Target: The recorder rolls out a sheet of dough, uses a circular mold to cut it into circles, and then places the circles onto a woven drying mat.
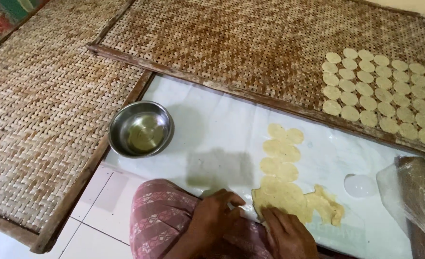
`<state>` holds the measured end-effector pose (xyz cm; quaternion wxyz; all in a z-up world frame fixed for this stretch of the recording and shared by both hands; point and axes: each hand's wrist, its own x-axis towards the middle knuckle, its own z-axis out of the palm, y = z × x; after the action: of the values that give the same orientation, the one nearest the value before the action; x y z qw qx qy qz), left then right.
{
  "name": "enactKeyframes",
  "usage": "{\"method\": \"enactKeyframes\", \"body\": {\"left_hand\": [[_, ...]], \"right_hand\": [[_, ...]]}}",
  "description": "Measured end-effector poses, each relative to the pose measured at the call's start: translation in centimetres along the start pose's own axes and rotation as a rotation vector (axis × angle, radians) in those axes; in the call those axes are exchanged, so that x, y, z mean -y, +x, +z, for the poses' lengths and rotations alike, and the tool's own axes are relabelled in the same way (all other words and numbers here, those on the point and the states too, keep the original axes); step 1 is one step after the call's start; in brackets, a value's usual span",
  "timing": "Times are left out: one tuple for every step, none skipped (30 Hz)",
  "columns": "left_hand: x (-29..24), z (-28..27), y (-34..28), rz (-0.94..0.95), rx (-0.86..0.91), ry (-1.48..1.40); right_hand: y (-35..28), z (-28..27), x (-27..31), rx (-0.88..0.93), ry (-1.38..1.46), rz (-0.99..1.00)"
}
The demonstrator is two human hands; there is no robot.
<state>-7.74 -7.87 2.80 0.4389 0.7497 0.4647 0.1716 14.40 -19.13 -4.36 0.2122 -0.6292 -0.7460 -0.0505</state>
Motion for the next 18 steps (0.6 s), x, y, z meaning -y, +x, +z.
{"method": "enactKeyframes", "body": {"left_hand": [[0.4, 0.1, 0.1, 0.001, -0.005, -0.004], [0.8, 0.2, 0.2, -0.011, -0.029, -0.03], [1.1, 0.3, 0.4, -0.023, -0.053, -0.057], [0.6, -0.1, 0.5, -0.024, -0.054, -0.059], [0.1, -0.4, 0.6, 0.016, -0.059, -0.032], [-0.3, -0.7, 0.7, 0.056, -0.063, -0.006], [0.0, -0.6, 0.9, 0.056, -0.063, -0.007], [0.3, -0.5, 1.1, 0.074, -0.05, -0.018], [0.6, -0.3, 1.4, 0.092, -0.037, -0.028], [0.3, -0.5, 1.6, 0.098, -0.036, -0.029], [-0.1, -0.8, 1.9, 0.038, 0.001, 0.026], [-0.6, -0.9, 2.1, -0.021, 0.04, 0.08], [-0.5, -1.0, 2.5, -0.013, 0.043, 0.08], [-0.3, -1.1, 2.8, -0.015, 0.051, 0.062], [-0.2, -1.2, 3.2, -0.017, 0.059, 0.044], [-0.5, -1.5, 3.5, -0.013, 0.063, 0.042], [-0.8, -1.9, 3.8, -0.003, 0.052, 0.026], [-1.0, -2.2, 4.1, 0.008, 0.044, 0.01]], "right_hand": [[-0.3, -0.1, 0.0, 0.001, -0.003, -0.006], [-0.6, -0.3, 0.0, -0.019, 0.061, 0.028], [-0.9, -0.4, -0.1, -0.038, 0.124, 0.062], [-1.4, -0.1, -0.4, -0.036, 0.123, 0.06], [-1.9, 0.3, -0.7, -0.029, 0.155, 0.081], [-2.4, 0.6, -1.1, -0.021, 0.186, 0.102], [-2.4, 0.0, -0.8, -0.02, 0.186, 0.102], [-2.4, -0.6, -0.5, -0.021, 0.269, 0.176], [-2.5, -1.3, -0.1, -0.023, 0.353, 0.251], [-4.0, 0.4, -1.8, -0.027, 0.348, 0.253], [-5.5, 2.2, -3.4, -0.07, 0.414, 0.226], [-7.0, 3.8, -5.1, -0.114, 0.477, 0.2], [-9.8, 9.7, -11.4, -0.119, 0.471, 0.203], [-13.6, 14.3, -17.7, 0.126, 0.634, 0.264], [-18.4, 17.6, -23.4, 0.374, 0.793, 0.326], [-19.3, 16.6, -24.6, 0.372, 0.79, 0.331], [-20.2, 15.6, -25.7, 0.242, 0.81, 0.266], [-21.4, 14.6, -26.5, 0.112, 0.827, 0.204]]}}
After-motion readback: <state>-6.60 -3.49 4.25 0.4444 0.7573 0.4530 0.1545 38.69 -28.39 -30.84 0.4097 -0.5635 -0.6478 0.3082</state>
